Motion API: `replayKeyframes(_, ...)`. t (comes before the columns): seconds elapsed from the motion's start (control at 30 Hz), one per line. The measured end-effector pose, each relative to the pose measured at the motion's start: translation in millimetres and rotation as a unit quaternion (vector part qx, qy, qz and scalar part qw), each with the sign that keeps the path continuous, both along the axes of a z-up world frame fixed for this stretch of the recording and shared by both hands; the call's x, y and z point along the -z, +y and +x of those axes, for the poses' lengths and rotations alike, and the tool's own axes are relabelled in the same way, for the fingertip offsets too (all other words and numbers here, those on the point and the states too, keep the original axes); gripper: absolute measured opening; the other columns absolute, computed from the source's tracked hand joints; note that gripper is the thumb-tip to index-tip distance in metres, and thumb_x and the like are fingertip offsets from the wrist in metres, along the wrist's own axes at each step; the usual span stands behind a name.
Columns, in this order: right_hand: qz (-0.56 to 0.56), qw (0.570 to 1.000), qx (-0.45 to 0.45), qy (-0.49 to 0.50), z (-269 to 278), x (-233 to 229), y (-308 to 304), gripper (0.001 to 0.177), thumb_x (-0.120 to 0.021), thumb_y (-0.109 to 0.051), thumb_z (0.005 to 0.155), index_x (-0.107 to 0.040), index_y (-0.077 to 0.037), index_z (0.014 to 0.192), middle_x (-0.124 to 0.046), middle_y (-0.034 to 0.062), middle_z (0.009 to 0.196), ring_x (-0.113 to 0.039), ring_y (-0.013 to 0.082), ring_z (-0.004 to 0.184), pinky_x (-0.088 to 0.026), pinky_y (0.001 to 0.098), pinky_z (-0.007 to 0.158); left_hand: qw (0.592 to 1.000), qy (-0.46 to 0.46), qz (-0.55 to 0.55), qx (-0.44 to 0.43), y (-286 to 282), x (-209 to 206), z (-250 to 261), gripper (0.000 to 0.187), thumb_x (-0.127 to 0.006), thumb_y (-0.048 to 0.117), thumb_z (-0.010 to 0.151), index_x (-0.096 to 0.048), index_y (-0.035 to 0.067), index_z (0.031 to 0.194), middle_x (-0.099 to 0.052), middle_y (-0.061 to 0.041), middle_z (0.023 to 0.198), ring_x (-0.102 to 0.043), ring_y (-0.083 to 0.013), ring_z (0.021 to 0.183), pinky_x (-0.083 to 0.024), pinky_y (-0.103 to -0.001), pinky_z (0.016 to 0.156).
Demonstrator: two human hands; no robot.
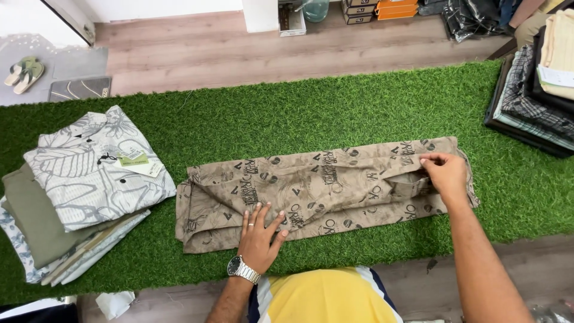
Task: The person folds two shirts by hand, taking each from a stack, unfolding and straightening it on a table, then folding it in several passes, and finally placing it back onto the stack.
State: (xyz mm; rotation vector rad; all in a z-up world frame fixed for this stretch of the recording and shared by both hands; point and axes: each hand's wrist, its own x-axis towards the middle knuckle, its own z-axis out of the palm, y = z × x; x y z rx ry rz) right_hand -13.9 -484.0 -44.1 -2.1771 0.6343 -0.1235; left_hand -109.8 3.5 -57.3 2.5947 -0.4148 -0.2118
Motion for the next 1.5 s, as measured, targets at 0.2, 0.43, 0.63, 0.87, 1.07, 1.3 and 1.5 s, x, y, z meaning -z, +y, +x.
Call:
replayKeyframes(0.2,-0.256,0.964,-0.028,-0.067,-10,14,19,0.014,-0.075,-0.017,0.091,-0.076,-0.008,0.101,-0.071,0.0128,0.104,-0.065,0.0257,0.097,-0.049,0.0429,0.086,1.0,-0.027,-0.011,0.009,-1,-2,-2,0.053,-0.057,0.038,0.093,-0.057,0.019,0.142,-0.038,-0.021,0.155,-0.026,-0.0395,0.146,-0.011,-0.058,0.119)
replayKeyframes(0.43,-0.212,0.933,-0.221,-0.189,-20,-34,231,0.027,-0.058,-0.03,0.105,-0.068,-0.007,0.113,-0.062,0.0134,0.129,-0.051,0.0282,0.128,-0.035,0.0513,0.114,0.981,-0.14,-0.052,-0.128,-17,5,22,0.052,-0.057,0.023,0.093,-0.054,0.009,0.144,-0.049,-0.016,0.148,-0.041,-0.0354,0.145,-0.023,-0.057,0.126)
replayKeyframes(0.63,-0.228,0.874,-0.401,-0.153,-1,26,287,0.061,-0.035,-0.044,0.11,-0.039,0.003,0.148,-0.043,0.0244,0.155,-0.039,0.0369,0.145,-0.023,0.0515,0.12,0.986,-0.103,0.047,-0.125,-32,19,73,0.062,-0.05,0.04,0.099,-0.039,0.013,0.154,-0.035,-0.021,0.159,-0.032,-0.0377,0.147,-0.015,-0.064,0.119)
replayKeyframes(0.87,-0.406,0.896,-0.176,0.024,18,6,83,0.079,-0.024,-0.055,0.107,-0.016,0.004,0.159,-0.013,0.0222,0.171,-0.014,0.0353,0.158,-0.009,0.052,0.126,0.983,-0.055,0.129,-0.12,-28,8,81,0.074,-0.048,0.055,0.094,-0.029,0.022,0.159,-0.021,-0.023,0.164,-0.019,-0.0429,0.15,-0.011,-0.061,0.119)
replayKeyframes(1.07,-0.353,0.929,-0.093,0.066,24,25,44,0.089,-0.03,-0.059,0.101,-0.017,0.007,0.16,-0.015,0.0279,0.168,-0.013,0.0387,0.156,-0.007,0.0517,0.126,0.979,-0.072,0.143,-0.123,-30,14,81,0.076,-0.047,0.056,0.093,-0.028,0.021,0.159,-0.02,-0.021,0.165,-0.019,-0.0414,0.151,-0.01,-0.061,0.12)
replayKeyframes(1.3,-0.357,0.929,-0.083,0.057,23,42,30,0.088,-0.027,-0.061,0.102,-0.019,0.006,0.159,-0.017,0.0253,0.167,-0.015,0.0375,0.154,-0.008,0.0522,0.124,0.979,-0.071,0.144,-0.122,-29,24,79,0.077,-0.044,0.057,0.095,-0.025,0.021,0.16,-0.016,-0.02,0.166,-0.015,-0.0396,0.153,-0.008,-0.06,0.121)
replayKeyframes(1.5,-0.28,0.958,-0.031,0.063,-6,1,6,0.084,-0.041,-0.06,0.101,-0.03,-0.002,0.16,-0.035,0.0208,0.163,-0.035,0.0358,0.151,-0.024,0.0548,0.124,0.956,-0.274,-0.049,-0.095,-16,63,56,0.041,-0.049,0.03,0.104,-0.058,0.01,0.138,-0.062,-0.017,0.142,-0.056,-0.0351,0.137,-0.043,-0.055,0.115)
